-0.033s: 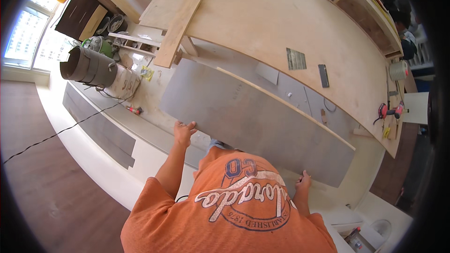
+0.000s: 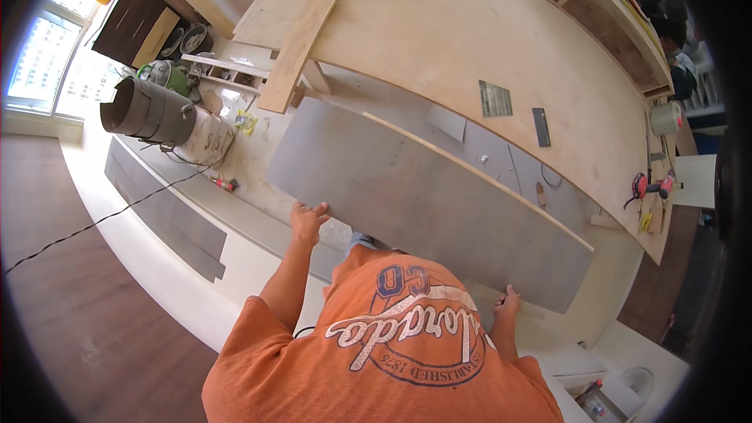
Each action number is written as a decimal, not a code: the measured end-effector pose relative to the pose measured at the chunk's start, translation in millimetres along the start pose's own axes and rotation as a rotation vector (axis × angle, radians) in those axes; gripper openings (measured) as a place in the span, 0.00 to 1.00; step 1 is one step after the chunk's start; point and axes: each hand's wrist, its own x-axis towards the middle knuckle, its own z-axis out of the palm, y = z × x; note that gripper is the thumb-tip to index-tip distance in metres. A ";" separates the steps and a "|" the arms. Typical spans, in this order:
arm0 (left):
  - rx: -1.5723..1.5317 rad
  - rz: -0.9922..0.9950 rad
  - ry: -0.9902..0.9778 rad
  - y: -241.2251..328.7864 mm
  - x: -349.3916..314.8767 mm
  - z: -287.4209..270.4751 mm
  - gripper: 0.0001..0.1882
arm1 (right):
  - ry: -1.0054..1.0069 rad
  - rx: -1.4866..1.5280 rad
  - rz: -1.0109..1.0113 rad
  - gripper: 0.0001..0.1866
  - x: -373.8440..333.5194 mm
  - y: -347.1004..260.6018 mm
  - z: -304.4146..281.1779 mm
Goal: The person positions a large gray panel on a workbench, then places a smaller wood-grain panel on top and marks it with a pencil. He aligns a thin wooden strip along the edge of the wood-grain panel and uses a utility knife to trim the edge. The person continues to adjust and mark the panels while other workers are visible in the background.
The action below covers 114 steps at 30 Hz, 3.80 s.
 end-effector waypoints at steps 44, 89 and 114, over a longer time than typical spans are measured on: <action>0.396 -0.014 0.018 4.5 51.2 21.0 0.25 | -0.089 -0.029 -0.218 0.11 20.5 -17.7 13.1; 0.811 -0.050 -0.327 10.2 66.5 84.6 0.16 | 0.192 -0.331 -0.234 0.23 -29.3 -46.4 15.3; 0.766 -0.001 -0.365 4.2 62.7 95.1 0.17 | 0.180 -0.418 -0.247 0.20 -32.4 -49.1 18.8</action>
